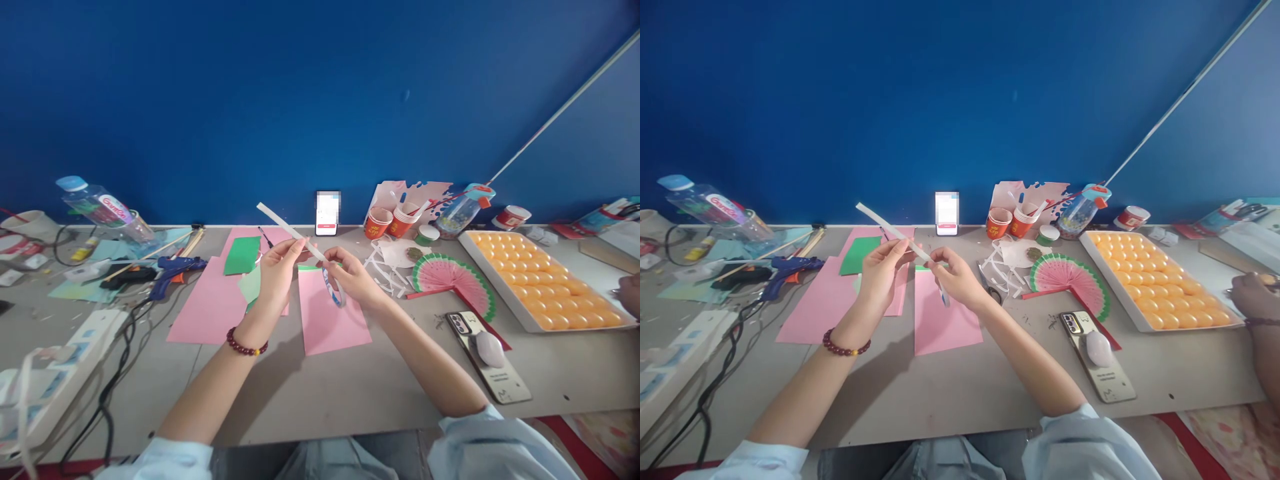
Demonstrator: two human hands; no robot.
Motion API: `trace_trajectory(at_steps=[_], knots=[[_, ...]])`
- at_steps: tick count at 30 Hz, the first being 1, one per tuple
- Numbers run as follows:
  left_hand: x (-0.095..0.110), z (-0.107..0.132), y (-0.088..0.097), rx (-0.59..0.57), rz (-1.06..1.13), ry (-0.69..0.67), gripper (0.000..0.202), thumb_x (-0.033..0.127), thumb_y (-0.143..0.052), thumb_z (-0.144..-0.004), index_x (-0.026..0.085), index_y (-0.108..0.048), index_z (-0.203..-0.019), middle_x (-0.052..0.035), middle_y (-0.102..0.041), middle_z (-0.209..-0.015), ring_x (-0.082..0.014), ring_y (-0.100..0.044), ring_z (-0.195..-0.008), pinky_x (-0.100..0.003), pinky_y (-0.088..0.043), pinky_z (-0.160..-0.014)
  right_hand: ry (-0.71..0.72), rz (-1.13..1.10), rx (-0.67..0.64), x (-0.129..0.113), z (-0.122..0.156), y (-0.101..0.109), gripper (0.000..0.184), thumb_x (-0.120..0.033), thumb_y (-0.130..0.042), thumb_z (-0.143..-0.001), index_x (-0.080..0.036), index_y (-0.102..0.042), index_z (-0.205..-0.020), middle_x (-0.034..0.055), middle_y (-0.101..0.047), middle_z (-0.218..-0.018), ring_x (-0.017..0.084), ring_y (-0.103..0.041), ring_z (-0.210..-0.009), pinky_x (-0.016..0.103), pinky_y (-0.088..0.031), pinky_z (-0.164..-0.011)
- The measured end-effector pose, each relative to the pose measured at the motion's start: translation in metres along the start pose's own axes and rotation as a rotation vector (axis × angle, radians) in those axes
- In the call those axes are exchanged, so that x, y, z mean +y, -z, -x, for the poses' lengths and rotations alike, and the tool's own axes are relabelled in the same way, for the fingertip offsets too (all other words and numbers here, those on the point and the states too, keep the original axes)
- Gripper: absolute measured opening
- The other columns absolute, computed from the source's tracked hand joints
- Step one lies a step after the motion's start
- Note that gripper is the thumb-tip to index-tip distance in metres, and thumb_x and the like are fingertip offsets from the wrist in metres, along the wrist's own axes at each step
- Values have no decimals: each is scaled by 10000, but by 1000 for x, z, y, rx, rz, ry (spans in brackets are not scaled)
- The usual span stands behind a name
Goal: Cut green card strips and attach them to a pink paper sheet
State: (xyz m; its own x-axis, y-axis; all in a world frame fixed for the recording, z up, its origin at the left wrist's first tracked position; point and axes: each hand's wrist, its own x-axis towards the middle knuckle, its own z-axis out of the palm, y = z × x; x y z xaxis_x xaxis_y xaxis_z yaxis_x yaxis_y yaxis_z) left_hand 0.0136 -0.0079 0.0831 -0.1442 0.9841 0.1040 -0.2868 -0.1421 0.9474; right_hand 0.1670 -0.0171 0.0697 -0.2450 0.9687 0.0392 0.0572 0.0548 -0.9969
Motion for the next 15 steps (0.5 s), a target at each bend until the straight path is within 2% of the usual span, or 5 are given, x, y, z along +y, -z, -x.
trace_trajectory(at_steps=[6,11,15], knots=[[3,1,-1,5,-4,-20,230,401,-741,-725,183,-732,-797,-58,-730,-822,-194,-698,-770,-348,-548,-805,-9,-49,-45,-2,0,1,244,-428,-591,-819,-220,-511,-919,-38,-537,-787,55,-447,-483,229,-371,-466],[5,2,-1,3,-9,-25,228,404,-738,-729,184,-728,-787,-51,-725,-796,-189,-695,-752,-349,-551,-796,-53,-135,-102,-6,1,3,281,-449,-619,-814,-218,-534,-952,-75,-486,-632,61,-423,-463,226,-351,-468],[6,2,0,0,-10,-16,224,397,-734,-732,184,-730,-800,-52,-726,-793,-192,-698,-765,-346,-552,-801,-40,-192,-106,-6,1,3,283,-449,-642,-801,-221,-547,-940,-84,-469,-585,61,-392,-458,218,-325,-460]])
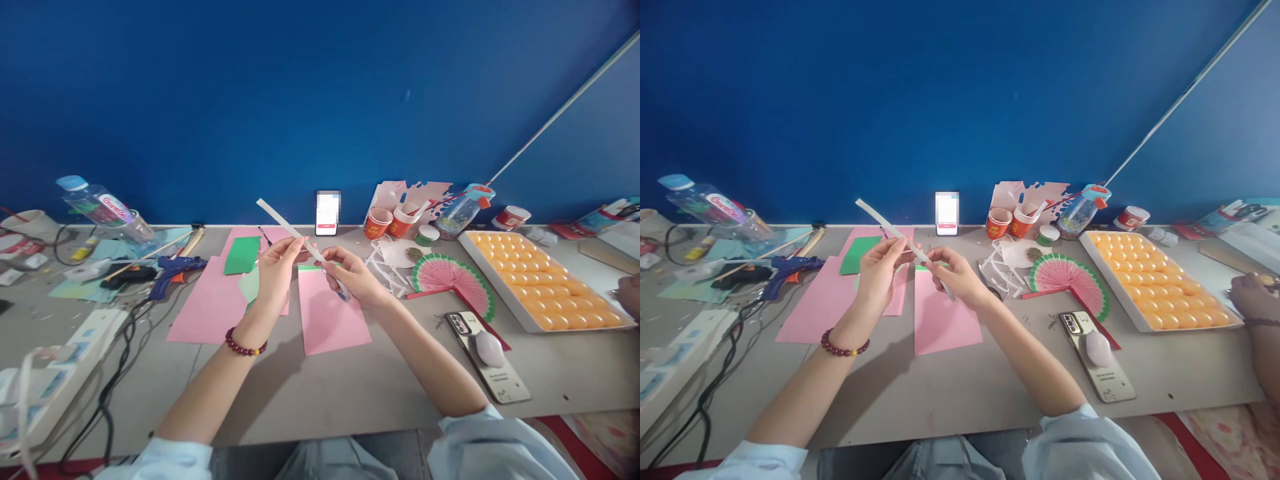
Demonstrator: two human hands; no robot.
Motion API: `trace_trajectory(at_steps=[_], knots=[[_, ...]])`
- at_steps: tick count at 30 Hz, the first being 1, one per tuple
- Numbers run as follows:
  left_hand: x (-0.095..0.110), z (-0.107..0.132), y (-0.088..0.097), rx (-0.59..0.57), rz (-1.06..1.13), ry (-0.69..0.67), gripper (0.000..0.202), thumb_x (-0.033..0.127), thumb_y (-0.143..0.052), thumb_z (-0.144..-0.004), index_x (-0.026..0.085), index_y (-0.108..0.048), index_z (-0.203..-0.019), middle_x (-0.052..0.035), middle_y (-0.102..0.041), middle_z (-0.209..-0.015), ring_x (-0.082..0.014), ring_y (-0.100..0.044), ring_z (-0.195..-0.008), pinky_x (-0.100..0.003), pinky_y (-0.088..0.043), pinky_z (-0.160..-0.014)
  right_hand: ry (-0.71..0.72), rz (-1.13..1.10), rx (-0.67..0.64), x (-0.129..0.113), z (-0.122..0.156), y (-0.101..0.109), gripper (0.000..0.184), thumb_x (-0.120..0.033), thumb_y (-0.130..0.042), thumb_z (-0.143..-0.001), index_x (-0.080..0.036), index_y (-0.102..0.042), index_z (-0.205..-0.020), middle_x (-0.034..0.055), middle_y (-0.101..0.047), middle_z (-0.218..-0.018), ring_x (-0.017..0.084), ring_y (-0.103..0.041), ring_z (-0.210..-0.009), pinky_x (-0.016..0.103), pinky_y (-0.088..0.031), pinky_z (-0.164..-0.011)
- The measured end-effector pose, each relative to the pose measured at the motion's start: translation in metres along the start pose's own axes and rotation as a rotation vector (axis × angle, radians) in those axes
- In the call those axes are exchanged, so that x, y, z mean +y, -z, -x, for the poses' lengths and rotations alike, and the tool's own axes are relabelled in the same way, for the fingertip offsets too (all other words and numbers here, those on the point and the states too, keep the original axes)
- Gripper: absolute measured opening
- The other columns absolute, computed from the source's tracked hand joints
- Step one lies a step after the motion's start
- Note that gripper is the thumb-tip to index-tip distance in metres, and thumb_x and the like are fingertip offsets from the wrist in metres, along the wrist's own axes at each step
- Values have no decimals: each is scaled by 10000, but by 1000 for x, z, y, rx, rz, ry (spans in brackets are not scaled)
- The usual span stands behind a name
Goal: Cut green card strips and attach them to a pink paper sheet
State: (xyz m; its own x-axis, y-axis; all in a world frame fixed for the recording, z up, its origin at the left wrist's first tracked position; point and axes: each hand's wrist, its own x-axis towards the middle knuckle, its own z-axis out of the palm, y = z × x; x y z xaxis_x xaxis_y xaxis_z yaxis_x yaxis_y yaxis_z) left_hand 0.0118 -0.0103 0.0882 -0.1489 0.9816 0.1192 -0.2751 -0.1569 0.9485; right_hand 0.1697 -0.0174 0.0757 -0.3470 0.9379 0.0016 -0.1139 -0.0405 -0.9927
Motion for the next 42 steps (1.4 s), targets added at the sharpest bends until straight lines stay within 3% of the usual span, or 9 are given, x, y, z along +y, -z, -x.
trace_trajectory(at_steps=[12,18,23,32,37,42], knots=[[0,-4,2,84,42,93,200,357,-782,-659,181,-719,-729,-43,-723,-761,-179,-693,-721,-339,-558,-792,1,-13,27,3,-1,-2,301,-454,-660,-783,-223,-585,-963,-71,-464,-571,65,-345,-447,224,-248,-433],[4,-2,1,32,94,158,213,353,-759,-684,166,-712,-773,-67,-730,-832,-179,-695,-762,-315,-540,-809,-17,-31,63,5,-1,-2,275,-430,-679,-767,-220,-605,-929,-69,-464,-571,63,-363,-460,220,-257,-444],[4,-5,3,-1,135,180,196,336,-786,-661,175,-704,-736,-63,-730,-843,-174,-692,-760,-299,-542,-798,-14,-61,20,2,-1,-1,223,-389,-642,-800,-209,-603,-927,-85,-452,-502,58,-344,-425,216,-269,-434],[5,-9,8,-10,158,207,201,323,-783,-675,169,-707,-779,-79,-735,-910,-173,-698,-804,-267,-543,-761,-20,-63,-27,3,-2,2,245,-341,-626,-790,-184,-625,-978,-64,-517,-566,47,-351,-404,211,-244,-395],[8,-18,17,38,195,184,211,306,-793,-656,173,-706,-795,-64,-734,-883,-163,-698,-828,-226,-537,-705,-26,-96,-39,6,-4,6,256,-333,-650,-767,-194,-633,-981,-21,-595,-723,39,-383,-432,205,-257,-388],[12,-31,33,101,248,130,216,298,-782,-668,178,-698,-828,-64,-731,-879,-162,-695,-855,-208,-527,-692,-45,-73,-48,6,-4,7,231,-325,-649,-770,-195,-639,-960,-29,-572,-681,40,-374,-432,205,-265,-398]])
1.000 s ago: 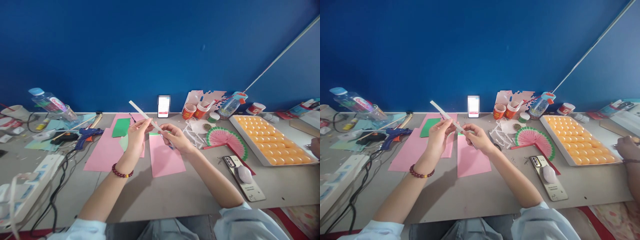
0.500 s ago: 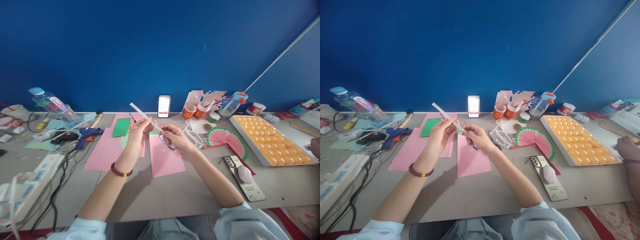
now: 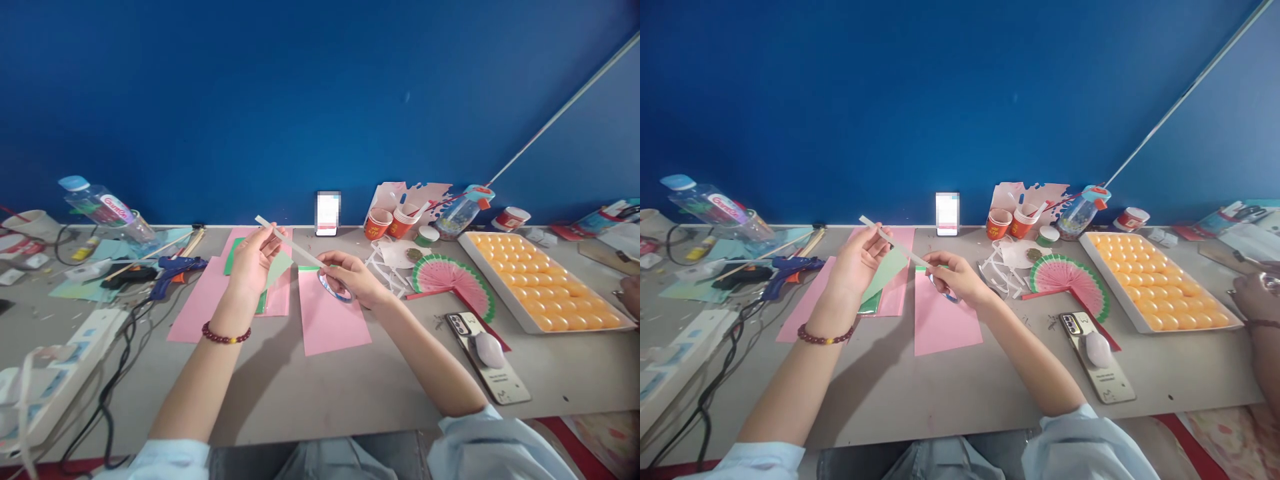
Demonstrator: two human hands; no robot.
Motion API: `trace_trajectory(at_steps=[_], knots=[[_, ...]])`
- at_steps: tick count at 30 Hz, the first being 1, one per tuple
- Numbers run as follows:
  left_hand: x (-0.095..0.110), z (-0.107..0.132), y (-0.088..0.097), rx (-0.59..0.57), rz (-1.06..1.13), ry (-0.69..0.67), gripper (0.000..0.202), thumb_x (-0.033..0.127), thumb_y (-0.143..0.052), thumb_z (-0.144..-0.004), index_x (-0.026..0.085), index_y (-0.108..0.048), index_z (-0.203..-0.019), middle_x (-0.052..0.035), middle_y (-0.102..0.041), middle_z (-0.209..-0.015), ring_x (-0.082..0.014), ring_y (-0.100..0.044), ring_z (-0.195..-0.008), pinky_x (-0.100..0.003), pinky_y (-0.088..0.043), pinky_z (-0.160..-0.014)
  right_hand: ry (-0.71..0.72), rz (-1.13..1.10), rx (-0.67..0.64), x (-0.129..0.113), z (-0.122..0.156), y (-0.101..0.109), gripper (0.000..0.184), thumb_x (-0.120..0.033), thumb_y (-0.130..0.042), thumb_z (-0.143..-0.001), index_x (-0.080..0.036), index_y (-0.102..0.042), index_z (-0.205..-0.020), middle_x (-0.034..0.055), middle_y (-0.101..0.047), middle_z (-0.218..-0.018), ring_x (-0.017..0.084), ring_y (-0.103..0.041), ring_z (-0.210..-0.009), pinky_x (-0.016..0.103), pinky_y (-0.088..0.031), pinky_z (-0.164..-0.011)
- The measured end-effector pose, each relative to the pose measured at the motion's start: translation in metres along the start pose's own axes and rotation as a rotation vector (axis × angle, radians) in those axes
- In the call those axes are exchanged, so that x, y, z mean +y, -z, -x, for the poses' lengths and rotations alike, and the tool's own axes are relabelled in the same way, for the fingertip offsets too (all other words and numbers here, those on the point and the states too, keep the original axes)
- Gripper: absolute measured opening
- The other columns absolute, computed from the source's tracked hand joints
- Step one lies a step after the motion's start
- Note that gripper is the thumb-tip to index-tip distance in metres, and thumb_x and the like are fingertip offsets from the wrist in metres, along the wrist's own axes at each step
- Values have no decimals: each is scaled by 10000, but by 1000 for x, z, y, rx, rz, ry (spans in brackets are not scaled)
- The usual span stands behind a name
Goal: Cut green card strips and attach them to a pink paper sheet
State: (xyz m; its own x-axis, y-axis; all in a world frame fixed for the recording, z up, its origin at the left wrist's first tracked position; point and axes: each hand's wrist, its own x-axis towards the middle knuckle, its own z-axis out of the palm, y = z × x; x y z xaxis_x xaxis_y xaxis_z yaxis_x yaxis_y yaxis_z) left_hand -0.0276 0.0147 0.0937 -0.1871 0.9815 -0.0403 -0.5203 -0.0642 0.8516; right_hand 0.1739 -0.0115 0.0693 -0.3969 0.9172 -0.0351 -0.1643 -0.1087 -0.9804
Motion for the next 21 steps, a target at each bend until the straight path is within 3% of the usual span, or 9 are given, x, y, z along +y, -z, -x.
trace_trajectory(at_steps=[3,6,8,11,13,15,17,21], knots=[[8,-8,7,65,18,4,205,298,-778,-670,188,-683,-815,-57,-728,-870,-151,-692,-834,-199,-525,-671,-20,34,11,-3,2,0,228,-329,-640,-769,-196,-636,-955,-42,-544,-628,48,-367,-432,207,-273,-408],[16,-16,15,112,-19,-110,196,301,-771,-672,198,-667,-803,-51,-724,-875,-146,-686,-830,-193,-524,-670,-51,124,26,-5,3,0,214,-317,-611,-779,-193,-637,-952,-61,-485,-548,60,-359,-435,207,-269,-414],[21,-19,20,151,-138,-265,196,326,-745,-698,200,-662,-823,-37,-718,-836,-141,-681,-786,-205,-523,-667,-59,192,39,-6,4,1,199,-303,-586,-785,-199,-639,-946,-71,-447,-517,65,-352,-438,205,-257,-414],[30,-13,20,151,-472,-611,177,314,-675,-776,193,-664,-904,-40,-712,-881,-161,-676,-830,-264,-528,-741,-53,281,68,-7,4,3,188,-287,-564,-781,-215,-641,-936,-61,-475,-553,66,-363,-456,204,-266,-426],[35,-3,15,89,-755,-842,185,291,-633,-822,197,-662,-980,-62,-696,-1022,-190,-652,-951,-320,-511,-836,-48,352,95,-8,4,3,195,-292,-562,-775,-219,-646,-934,-51,-505,-579,72,-391,-471,209,-291,-440],[34,10,8,-54,-1039,-956,233,291,-635,-829,219,-658,-1050,-55,-678,-1107,-220,-602,-1074,-375,-452,-959,-36,430,118,-9,5,2,215,-307,-559,-773,-217,-654,-944,-33,-542,-611,85,-428,-493,216,-315,-453],[27,19,1,-271,-1231,-908,203,311,-625,-841,234,-675,-1021,-36,-695,-1067,-227,-607,-1051,-384,-451,-950,2,500,127,-10,5,1,236,-314,-549,-776,-209,-660,-955,-1,-604,-694,96,-461,-525,226,-341,-470],[2,23,-8,-549,-1380,-722,210,392,-614,-859,234,-697,-969,-39,-724,-916,-225,-643,-886,-360,-475,-828,106,631,101,-11,6,1,223,-267,-512,-792,-211,-670,-939,27,-671,-852,104,-503,-588,248,-397,-553]])
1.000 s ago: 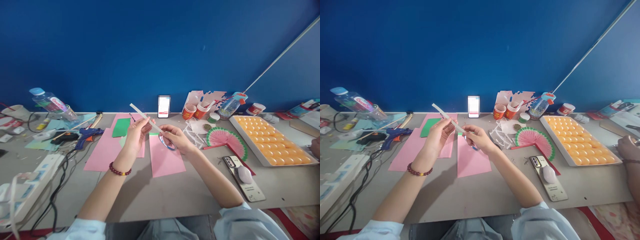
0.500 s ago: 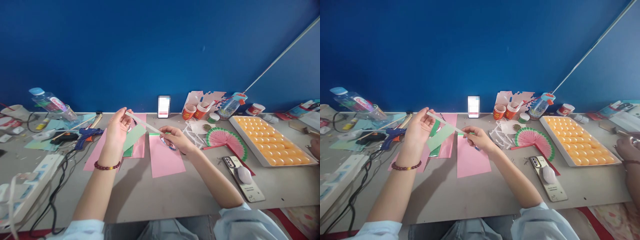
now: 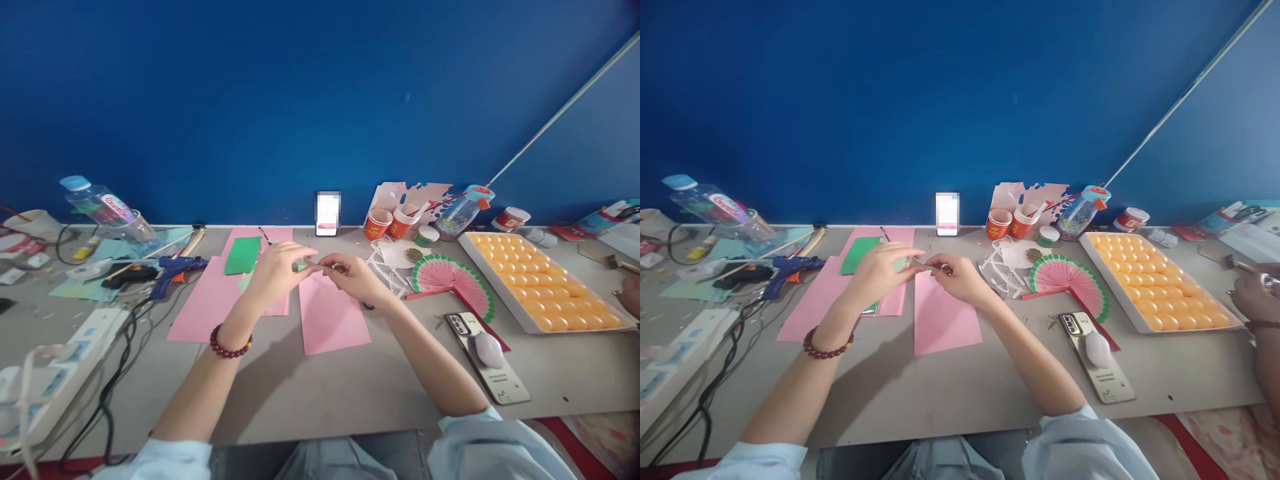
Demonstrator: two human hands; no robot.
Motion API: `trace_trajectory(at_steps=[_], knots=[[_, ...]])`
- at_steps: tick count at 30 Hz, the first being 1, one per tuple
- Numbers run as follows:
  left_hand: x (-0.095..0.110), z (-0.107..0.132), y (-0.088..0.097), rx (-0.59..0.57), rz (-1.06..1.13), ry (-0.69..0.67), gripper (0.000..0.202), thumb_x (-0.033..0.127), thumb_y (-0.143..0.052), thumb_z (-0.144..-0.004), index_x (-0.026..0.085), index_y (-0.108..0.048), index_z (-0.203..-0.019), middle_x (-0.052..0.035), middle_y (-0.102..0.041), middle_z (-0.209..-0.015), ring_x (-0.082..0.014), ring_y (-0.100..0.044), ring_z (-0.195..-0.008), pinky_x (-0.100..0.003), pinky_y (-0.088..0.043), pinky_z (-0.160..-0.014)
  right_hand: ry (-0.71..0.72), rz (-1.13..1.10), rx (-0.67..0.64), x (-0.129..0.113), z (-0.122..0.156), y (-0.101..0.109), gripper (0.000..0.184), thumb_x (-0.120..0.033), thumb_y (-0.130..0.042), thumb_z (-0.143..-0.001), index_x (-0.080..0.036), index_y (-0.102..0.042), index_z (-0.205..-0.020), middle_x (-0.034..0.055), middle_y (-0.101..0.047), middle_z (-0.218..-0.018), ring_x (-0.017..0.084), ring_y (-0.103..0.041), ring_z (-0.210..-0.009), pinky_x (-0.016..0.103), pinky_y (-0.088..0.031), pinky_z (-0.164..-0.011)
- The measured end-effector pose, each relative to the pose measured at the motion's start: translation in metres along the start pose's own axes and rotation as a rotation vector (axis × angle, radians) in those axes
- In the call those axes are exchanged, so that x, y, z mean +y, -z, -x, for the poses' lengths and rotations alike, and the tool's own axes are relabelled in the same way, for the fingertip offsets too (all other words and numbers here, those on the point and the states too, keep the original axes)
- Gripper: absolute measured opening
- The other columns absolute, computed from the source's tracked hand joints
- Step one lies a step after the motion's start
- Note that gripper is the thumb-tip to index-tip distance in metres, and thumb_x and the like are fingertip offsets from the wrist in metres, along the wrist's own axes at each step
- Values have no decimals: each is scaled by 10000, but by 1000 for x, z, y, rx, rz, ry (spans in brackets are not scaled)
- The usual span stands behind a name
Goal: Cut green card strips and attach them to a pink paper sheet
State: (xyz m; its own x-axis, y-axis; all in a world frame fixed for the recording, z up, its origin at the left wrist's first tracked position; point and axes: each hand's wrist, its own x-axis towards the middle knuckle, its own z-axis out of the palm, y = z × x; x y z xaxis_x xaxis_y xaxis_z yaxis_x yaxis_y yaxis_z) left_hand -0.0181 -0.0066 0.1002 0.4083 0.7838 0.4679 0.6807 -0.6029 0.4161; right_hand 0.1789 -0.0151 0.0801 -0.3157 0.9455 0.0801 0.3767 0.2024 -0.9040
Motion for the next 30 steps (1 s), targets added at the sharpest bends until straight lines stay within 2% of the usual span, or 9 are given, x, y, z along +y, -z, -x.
trace_trajectory(at_steps=[2,6,13,20,30], knots=[[-1,-1,-10,-99,24,18,226,422,-588,-874,233,-709,-896,-32,-713,-795,-208,-631,-783,-328,-469,-738,34,45,-5,1,0,0,214,-237,-498,-799,-216,-674,-920,18,-674,-849,105,-515,-604,253,-407,-586],[-4,0,-14,-127,155,110,204,382,-589,-873,234,-712,-805,-22,-702,-765,-184,-610,-737,-285,-455,-651,60,67,-11,3,-1,1,189,-222,-500,-804,-217,-645,-924,2,-656,-832,96,-510,-581,246,-405,-574],[-1,1,-8,-150,305,196,168,319,-589,-849,224,-689,-754,-13,-698,-795,-163,-623,-743,-285,-490,-688,95,85,33,3,-1,3,111,-288,-551,-810,-207,-625,-826,6,-653,-823,101,-500,-597,247,-411,-583],[0,1,-11,-171,361,220,121,285,-590,-824,218,-685,-788,-15,-702,-833,-164,-637,-781,-282,-510,-702,82,103,44,1,1,4,123,-296,-555,-816,-210,-643,-819,12,-663,-812,119,-518,-630,253,-409,-588],[1,1,-12,-150,413,247,120,294,-591,-811,206,-665,-776,-15,-691,-817,-157,-627,-754,-286,-518,-709,95,82,101,-5,3,1,131,-306,-549,-814,-209,-637,-818,10,-656,-795,104,-479,-558,250,-396,-549]])
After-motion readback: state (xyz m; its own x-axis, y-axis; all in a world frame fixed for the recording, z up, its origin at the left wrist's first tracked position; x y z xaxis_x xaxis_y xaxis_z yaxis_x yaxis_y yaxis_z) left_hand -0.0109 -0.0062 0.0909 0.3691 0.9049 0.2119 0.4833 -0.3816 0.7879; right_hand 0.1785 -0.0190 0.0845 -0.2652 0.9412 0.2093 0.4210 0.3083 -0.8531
